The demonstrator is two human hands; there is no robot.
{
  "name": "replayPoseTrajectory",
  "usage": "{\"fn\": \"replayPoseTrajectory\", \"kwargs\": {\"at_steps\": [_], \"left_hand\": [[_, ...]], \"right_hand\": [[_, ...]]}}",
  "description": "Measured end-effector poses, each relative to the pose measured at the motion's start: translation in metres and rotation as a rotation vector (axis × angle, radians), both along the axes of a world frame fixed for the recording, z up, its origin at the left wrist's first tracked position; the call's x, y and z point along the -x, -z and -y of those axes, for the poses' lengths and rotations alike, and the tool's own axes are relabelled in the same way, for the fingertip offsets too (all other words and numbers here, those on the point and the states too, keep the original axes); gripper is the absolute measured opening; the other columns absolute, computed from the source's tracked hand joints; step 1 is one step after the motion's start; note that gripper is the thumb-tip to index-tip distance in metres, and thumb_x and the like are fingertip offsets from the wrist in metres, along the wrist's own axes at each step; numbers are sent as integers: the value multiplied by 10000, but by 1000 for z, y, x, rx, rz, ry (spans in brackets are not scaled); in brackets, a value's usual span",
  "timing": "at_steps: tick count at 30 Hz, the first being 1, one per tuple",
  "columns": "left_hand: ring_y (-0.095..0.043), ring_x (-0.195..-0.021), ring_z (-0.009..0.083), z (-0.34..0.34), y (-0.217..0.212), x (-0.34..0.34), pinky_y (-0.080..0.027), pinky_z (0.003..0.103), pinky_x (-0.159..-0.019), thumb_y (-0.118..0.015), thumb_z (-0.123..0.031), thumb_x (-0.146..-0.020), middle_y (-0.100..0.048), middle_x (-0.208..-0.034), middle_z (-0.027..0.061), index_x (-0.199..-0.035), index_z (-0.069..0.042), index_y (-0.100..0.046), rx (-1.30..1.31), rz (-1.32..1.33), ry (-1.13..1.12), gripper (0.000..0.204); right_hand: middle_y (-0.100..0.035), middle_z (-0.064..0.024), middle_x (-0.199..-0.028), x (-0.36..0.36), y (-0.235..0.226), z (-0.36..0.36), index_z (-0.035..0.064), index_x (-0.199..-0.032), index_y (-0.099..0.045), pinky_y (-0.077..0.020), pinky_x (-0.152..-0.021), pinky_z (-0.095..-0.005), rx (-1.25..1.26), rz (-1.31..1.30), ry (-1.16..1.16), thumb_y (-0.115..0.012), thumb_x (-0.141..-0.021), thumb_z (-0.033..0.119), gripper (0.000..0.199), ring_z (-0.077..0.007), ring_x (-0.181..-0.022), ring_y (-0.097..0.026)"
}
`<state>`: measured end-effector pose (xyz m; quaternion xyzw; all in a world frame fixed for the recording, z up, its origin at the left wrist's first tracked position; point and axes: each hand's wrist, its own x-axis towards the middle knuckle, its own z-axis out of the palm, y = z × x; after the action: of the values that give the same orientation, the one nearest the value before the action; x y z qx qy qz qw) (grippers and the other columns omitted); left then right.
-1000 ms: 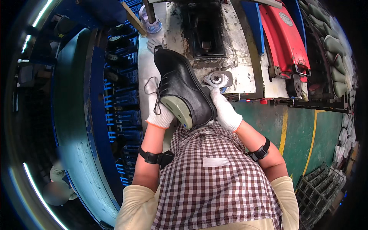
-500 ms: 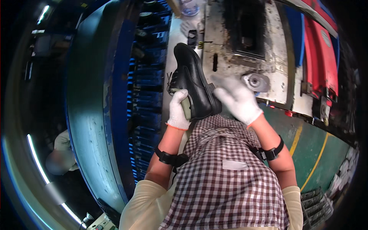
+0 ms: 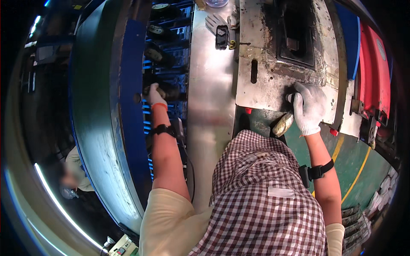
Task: Operating a heat-setting or sole-pressing machine to shape and set the soles of black leather shoes.
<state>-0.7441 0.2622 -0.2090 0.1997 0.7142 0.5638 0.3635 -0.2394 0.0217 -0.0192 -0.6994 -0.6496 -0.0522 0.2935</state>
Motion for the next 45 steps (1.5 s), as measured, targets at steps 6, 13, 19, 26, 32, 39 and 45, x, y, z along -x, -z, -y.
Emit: {"fn": "replayPoseTrajectory", "kwargs": {"at_steps": [6,13,19,26,32,39,45], "left_hand": [[-652,-1184,385,-31,44,32,-540,492,-970,-726,-468,-919,-604,-1398,232,-1546,-42,-368,480,-729,140,838],[-580,-1283,336,88,26,34,-527,475,-929,-620,-622,-942,-599,-1419,213,-1452,-14,-517,266,-608,114,800],[-699,-1019,321,223,40,133,-462,429,-1026,-624,-384,-932,-760,-1139,111,-1099,-75,-734,163,-60,-727,368],[-615,-1172,225,181,25,165,-380,575,-1038,-746,-578,-751,-716,-1150,-37,-1035,-298,-712,236,560,-621,400],[-542,-1265,291,221,-2,142,-361,678,-1033,-723,-541,-772,-628,-1308,35,-1226,-247,-663,201,530,-396,545],[-472,-1385,391,268,-80,-45,-359,666,-1128,-687,-430,-825,-544,-1475,127,-1450,-154,-519,243,413,-34,704],[-410,-1453,464,222,-163,-164,-296,597,-1237,-698,-371,-734,-462,-1554,223,-1561,-13,-369,116,1096,572,959]], "right_hand": [[-722,-126,-943,3,-4,-4,75,-998,-740,-528,-849,-444,26,-23,-9,-675,-865,137,161,-340,-905,-678],[-729,-141,-966,8,-4,-4,58,-1038,-737,-531,-858,-445,76,-29,-8,-663,-865,119,198,-341,-913,-682],[-733,-147,-978,4,-2,-4,40,-1051,-743,-543,-839,-440,58,-50,-38,-654,-904,130,194,-332,-896,-694],[-726,-146,-970,4,5,0,32,-1095,-739,-529,-844,-446,103,12,-29,-625,-933,135,223,-341,-905,-685],[-717,-141,-965,0,8,-2,37,-1079,-735,-516,-846,-457,87,15,-44,-631,-927,125,205,-336,-911,-672],[-704,-117,-966,0,0,10,76,-1087,-726,-483,-893,-482,205,-28,88,-635,-932,168,202,-329,-949,-641],[-609,-201,-1356,33,-29,2,28,-1369,-598,-404,-1137,-459,269,-509,-388,-642,-913,149,474,-382,-1314,-541]]}}
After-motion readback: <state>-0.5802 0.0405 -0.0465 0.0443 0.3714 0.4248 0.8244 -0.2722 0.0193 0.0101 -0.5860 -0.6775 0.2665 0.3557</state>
